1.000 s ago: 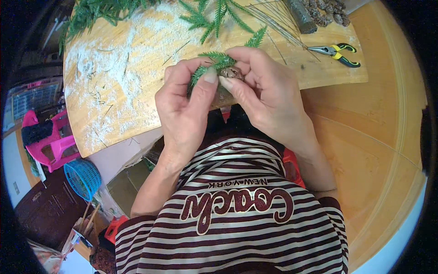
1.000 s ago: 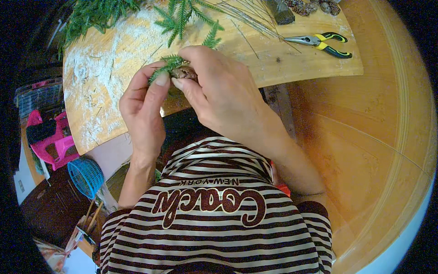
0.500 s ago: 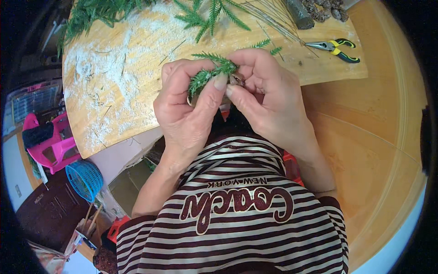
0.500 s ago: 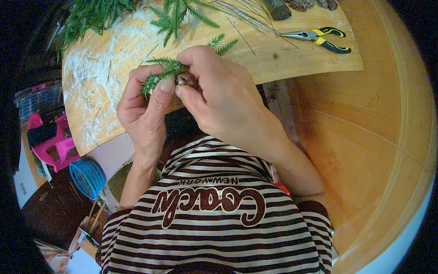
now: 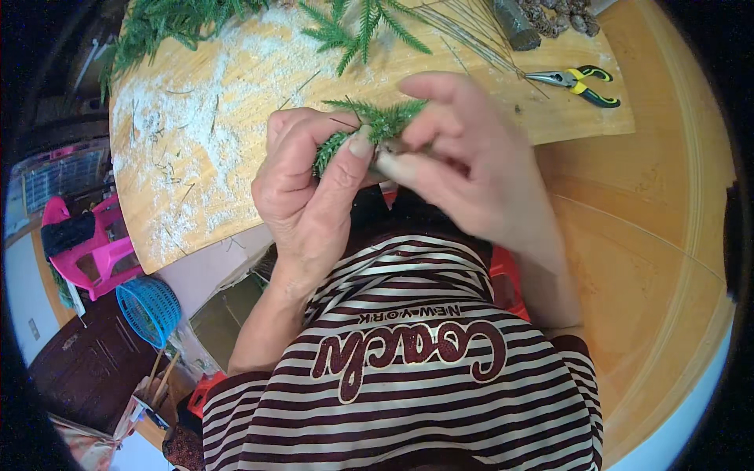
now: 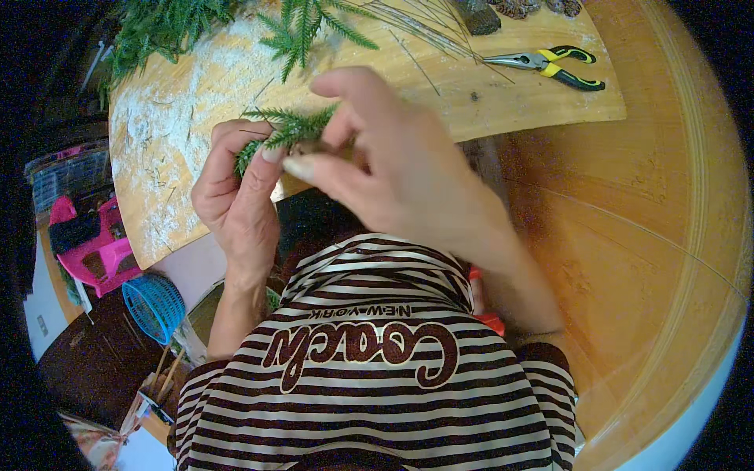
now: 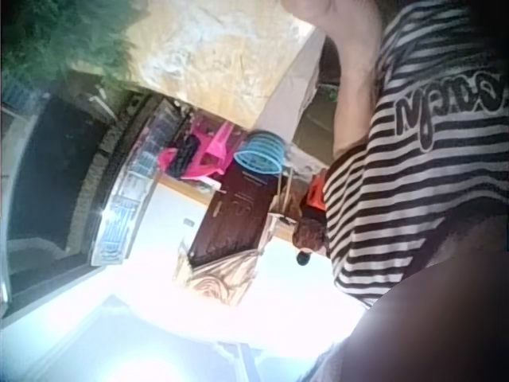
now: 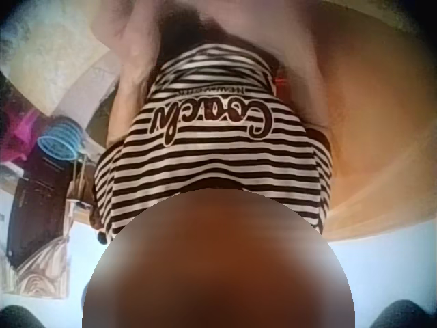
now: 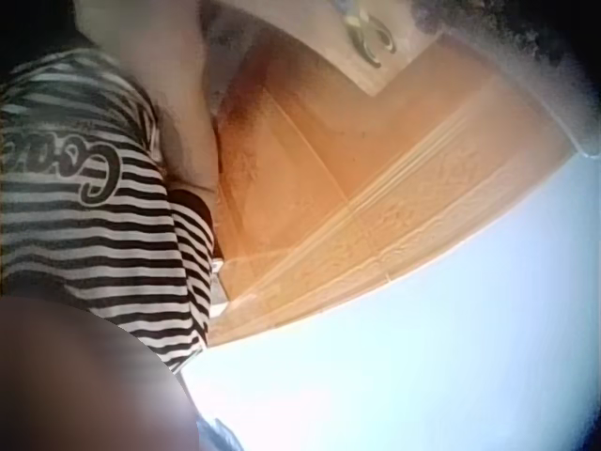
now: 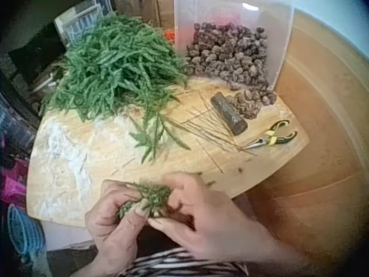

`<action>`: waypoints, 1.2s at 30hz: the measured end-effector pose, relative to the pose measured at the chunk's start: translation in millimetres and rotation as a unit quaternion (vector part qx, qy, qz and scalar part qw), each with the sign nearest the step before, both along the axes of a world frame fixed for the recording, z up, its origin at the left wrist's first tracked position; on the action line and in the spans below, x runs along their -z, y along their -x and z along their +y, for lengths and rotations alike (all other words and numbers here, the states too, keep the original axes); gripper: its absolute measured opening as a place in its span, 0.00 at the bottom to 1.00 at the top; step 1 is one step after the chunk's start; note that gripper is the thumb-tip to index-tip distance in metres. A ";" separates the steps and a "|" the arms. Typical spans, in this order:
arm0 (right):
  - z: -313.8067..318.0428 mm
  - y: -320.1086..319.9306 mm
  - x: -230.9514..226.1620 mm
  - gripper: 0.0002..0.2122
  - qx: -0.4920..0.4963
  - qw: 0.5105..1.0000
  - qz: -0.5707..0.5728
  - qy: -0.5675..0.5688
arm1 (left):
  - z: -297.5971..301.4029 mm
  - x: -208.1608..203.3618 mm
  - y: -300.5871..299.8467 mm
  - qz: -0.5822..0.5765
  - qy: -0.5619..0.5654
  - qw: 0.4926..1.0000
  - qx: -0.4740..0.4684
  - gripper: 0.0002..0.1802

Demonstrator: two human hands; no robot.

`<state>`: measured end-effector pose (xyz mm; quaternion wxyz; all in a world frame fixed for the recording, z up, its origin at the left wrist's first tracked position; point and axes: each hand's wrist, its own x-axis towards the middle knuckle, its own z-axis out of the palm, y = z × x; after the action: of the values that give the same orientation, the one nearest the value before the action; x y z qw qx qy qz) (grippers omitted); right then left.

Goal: Assembling decorative pine sprigs with small pinecones using wire and pliers.

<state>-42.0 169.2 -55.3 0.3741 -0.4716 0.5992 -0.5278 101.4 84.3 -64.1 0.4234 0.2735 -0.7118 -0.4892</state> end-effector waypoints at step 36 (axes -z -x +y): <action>-48.2 30.4 -35.1 0.07 -0.198 0.896 0.336 0.212 | -63.0 -32.0 -13.6 -0.069 -0.431 0.844 0.311 0.10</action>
<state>-72.4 121.0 -20.2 0.1380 -0.7979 0.4575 -0.3675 115.0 21.4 -32.1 0.0385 0.2252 -0.5044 -0.8327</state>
